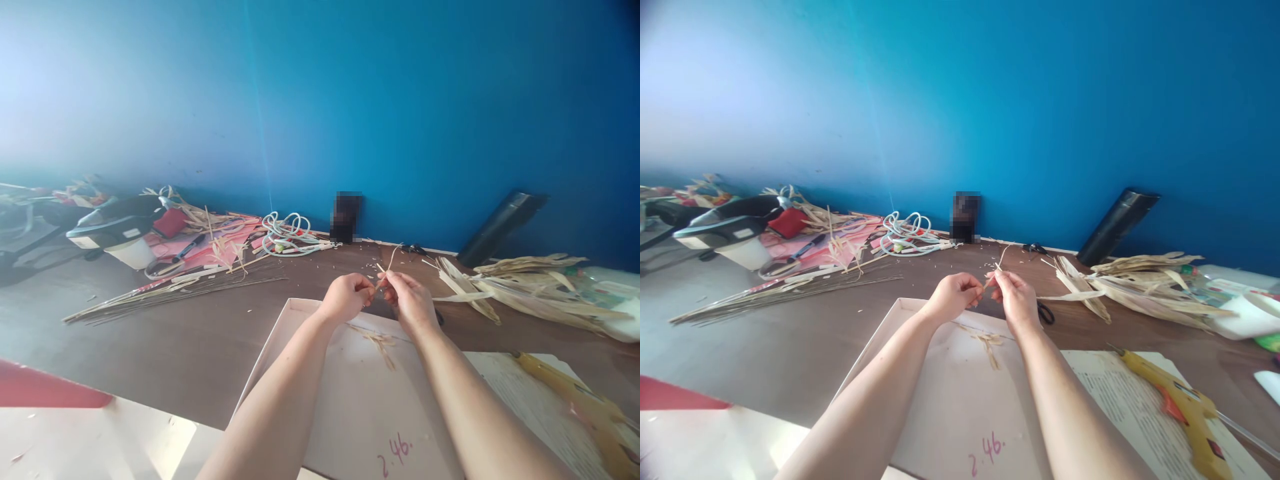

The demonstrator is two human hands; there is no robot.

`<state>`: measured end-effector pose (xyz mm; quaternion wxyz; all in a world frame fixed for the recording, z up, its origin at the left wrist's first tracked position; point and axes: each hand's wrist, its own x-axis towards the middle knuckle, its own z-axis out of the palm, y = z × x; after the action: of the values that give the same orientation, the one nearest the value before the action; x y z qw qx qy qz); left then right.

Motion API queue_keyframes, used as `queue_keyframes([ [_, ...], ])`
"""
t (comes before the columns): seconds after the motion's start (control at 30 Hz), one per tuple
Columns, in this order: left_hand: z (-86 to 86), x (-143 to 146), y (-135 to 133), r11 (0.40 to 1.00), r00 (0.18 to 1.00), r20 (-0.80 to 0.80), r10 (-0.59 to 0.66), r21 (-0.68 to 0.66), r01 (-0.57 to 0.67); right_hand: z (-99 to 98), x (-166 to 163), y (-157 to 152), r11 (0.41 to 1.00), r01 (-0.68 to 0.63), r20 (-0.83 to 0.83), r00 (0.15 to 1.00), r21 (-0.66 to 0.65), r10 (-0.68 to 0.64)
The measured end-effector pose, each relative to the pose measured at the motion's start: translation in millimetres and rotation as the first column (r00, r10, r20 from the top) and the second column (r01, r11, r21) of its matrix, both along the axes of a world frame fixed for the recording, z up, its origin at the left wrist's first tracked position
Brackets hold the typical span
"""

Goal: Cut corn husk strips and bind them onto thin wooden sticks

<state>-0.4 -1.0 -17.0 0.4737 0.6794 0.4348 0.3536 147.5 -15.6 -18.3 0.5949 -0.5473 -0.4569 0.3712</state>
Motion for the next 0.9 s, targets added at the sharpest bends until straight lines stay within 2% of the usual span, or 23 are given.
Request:
queue_keyframes([
  [0.13, 1.5, -0.4, -1.4, 1.0, 0.999, -0.035, 0.012, 0.022, -0.011, -0.1, 0.9, 0.6, 1.0, 0.021, 0.049, 0.999, 0.0, -0.021],
  [0.5, 2.8, -3.2, -2.7, 0.996, 0.997, -0.072, 0.008, 0.09, -0.002, 3.5, 0.6, -1.0, 1.0, 0.019, 0.048, 0.999, 0.004, -0.019],
  [0.9, 8.2, -3.1, -5.1, 0.997, 0.994, -0.105, 0.028, 0.072, -0.021, 3.3, -0.2, -1.2, 1.0, 0.025, 0.077, 0.997, -0.005, -0.024],
])
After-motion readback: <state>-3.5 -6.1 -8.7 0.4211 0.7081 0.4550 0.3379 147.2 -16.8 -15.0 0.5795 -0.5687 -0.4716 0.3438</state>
